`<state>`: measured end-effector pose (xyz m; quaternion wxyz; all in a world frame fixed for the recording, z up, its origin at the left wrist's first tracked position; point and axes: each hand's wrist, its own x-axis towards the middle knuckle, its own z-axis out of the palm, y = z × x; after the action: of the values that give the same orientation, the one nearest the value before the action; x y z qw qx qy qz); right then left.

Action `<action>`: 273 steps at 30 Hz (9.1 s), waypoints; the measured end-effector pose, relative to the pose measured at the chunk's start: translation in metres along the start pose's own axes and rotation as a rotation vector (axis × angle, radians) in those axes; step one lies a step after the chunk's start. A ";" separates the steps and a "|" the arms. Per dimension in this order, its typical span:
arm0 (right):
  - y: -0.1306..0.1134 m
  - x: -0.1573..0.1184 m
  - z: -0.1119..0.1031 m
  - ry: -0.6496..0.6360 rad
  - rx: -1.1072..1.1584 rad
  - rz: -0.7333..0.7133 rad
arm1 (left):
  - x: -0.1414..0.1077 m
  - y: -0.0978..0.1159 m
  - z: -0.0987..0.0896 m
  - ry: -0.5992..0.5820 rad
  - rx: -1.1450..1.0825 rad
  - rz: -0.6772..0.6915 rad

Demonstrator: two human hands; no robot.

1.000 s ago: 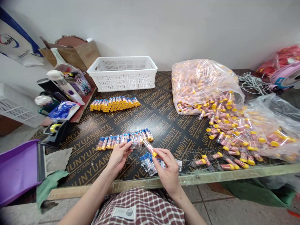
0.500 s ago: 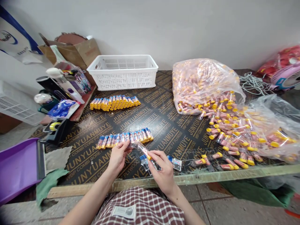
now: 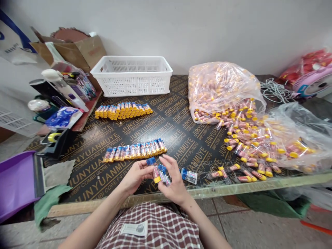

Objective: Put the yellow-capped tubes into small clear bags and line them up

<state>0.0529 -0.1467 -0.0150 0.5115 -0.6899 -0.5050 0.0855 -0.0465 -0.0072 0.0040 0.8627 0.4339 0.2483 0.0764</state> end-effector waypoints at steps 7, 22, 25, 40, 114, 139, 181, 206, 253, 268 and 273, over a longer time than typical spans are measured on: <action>-0.001 0.003 -0.006 -0.245 0.168 -0.019 | -0.006 -0.006 0.009 -0.124 0.044 -0.098; 0.000 -0.002 0.002 -0.140 0.320 0.020 | -0.008 -0.010 0.010 -0.097 0.021 -0.116; 0.002 -0.003 0.003 -0.131 0.326 0.023 | -0.007 -0.010 0.009 -0.097 0.020 -0.115; 0.010 0.004 -0.007 -0.098 0.259 0.035 | 0.011 0.018 -0.039 0.287 0.388 0.142; -0.012 -0.001 0.008 0.154 -0.044 -0.046 | 0.019 -0.009 -0.025 0.522 -0.067 0.212; 0.002 -0.003 0.009 -0.099 0.331 0.030 | -0.006 -0.007 0.007 -0.003 0.012 -0.088; 0.037 0.003 -0.034 0.148 0.275 0.202 | 0.019 0.051 -0.118 0.853 0.888 0.286; 0.122 -0.060 -0.152 0.250 -0.936 0.564 | 0.029 -0.051 -0.034 0.198 1.348 0.206; -0.004 -0.004 0.011 0.016 0.207 0.173 | 0.010 -0.005 -0.019 0.306 -0.128 0.184; 0.002 0.002 0.007 -0.173 0.304 0.034 | -0.007 -0.007 0.002 -0.037 0.037 -0.118; 0.004 -0.002 0.010 -0.124 0.373 0.051 | -0.009 -0.011 0.003 -0.029 0.036 -0.114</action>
<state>0.0480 -0.1424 -0.0236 0.5960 -0.5893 -0.4932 0.2329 -0.0537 -0.0193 -0.0002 0.8612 0.4356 0.2613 0.0166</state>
